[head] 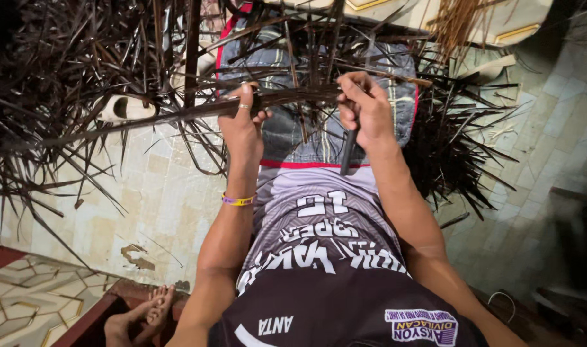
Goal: The person sits on the floor and uses a knife to strip and cut dried palm leaves into smaller pieces. They repeatedly pull fibers from the leaves and cut them, placing the processed material into a pile on their lap.
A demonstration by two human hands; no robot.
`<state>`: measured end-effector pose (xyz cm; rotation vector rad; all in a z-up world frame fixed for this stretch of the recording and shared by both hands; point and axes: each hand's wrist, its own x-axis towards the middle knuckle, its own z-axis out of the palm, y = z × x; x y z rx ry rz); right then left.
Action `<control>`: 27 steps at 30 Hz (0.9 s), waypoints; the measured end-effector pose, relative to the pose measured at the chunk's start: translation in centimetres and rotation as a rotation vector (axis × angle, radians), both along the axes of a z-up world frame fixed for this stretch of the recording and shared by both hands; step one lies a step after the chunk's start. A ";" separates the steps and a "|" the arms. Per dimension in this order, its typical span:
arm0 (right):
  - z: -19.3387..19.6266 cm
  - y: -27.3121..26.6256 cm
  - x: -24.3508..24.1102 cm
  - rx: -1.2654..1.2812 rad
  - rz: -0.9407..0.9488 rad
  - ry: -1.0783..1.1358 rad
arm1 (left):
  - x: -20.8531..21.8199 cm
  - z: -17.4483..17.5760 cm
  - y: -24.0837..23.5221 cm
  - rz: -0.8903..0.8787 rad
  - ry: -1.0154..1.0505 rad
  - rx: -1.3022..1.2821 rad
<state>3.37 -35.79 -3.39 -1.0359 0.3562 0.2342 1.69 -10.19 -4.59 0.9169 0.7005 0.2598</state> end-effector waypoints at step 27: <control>-1.1 1.1 -1.4 -0.111 0.183 -0.020 | 0.2 0.4 -4.5 0.167 -0.385 0.442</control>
